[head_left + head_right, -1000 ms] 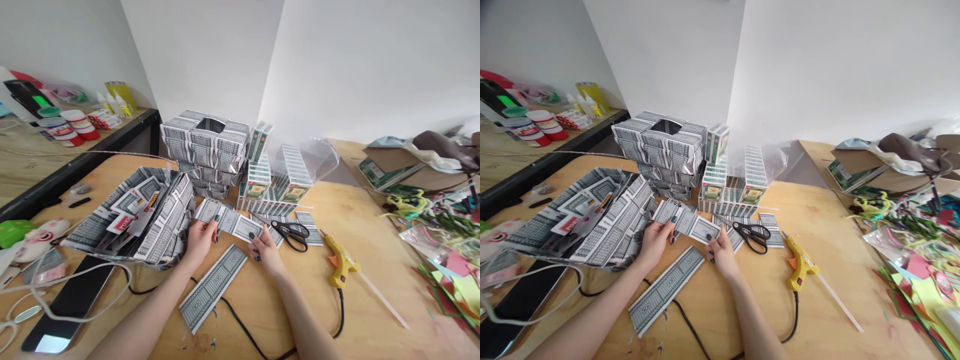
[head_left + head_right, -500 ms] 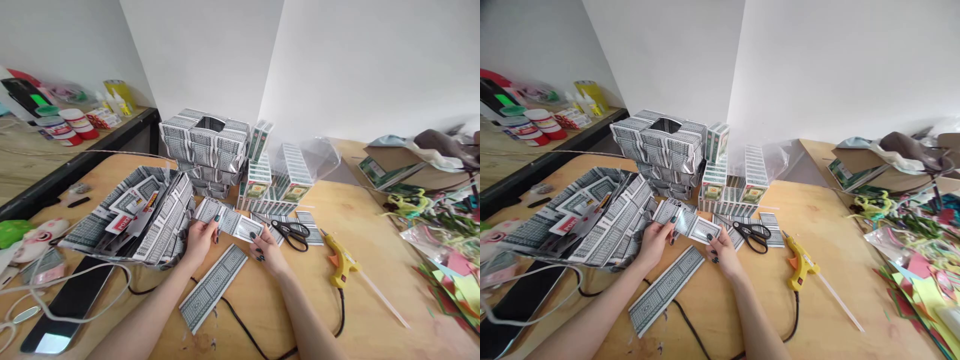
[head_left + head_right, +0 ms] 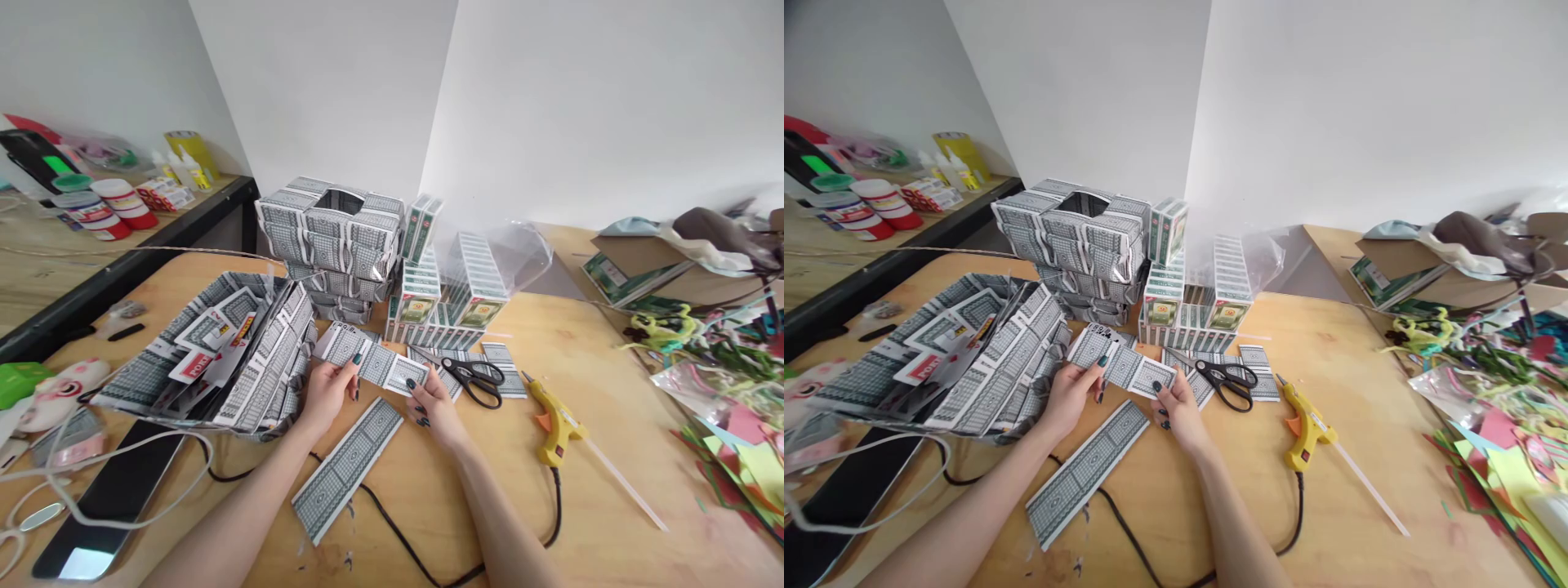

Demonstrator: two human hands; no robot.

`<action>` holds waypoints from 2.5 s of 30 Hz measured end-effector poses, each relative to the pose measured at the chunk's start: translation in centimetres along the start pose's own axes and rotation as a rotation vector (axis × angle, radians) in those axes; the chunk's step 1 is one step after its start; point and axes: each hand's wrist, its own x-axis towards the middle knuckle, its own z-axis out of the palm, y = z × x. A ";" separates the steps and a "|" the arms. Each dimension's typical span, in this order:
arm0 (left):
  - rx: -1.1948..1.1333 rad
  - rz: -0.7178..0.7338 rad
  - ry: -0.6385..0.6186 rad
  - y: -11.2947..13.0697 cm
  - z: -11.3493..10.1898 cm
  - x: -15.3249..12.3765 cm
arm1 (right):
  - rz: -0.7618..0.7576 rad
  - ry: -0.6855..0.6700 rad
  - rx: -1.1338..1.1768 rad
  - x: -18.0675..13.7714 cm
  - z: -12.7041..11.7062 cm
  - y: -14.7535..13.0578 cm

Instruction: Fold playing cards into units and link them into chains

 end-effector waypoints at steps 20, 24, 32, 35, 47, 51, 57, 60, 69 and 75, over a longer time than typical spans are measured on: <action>0.039 -0.046 -0.098 0.0 0.3 -0.4 | 0.013 -0.025 0.005 0.0 0.3 0.2; -0.169 -0.048 -0.035 0.0 0.3 -0.3 | 0.016 -0.059 0.004 -0.1 0.4 0.2; -0.181 -0.009 0.048 0.6 -0.1 0.2 | -0.045 0.054 -0.083 -0.2 0.5 0.6; -0.137 -0.024 -0.020 0.4 0.0 0.0 | -0.109 0.176 0.004 -0.2 0.9 0.4; -0.072 -0.132 -0.127 0.7 0.6 -0.5 | -0.206 0.059 -0.238 -0.9 0.9 -0.2; -0.029 -0.143 -0.163 0.8 0.5 -0.6 | -0.268 0.079 -0.305 -1.0 0.8 -0.3; 0.039 -0.160 -0.200 1.0 0.2 -0.9 | -0.225 0.049 -0.289 -1.1 0.8 0.0; 0.041 -0.161 -0.225 1.1 0.2 -0.9 | -0.225 0.021 -0.279 -1.1 0.8 -0.1; -0.009 -0.133 -0.286 1.9 0.2 -0.9 | -0.168 -0.009 -0.233 -0.9 0.6 -0.2; 0.091 -0.036 -0.202 2.0 0.2 -0.9 | -0.135 -0.020 -0.198 -1.0 1.1 -0.1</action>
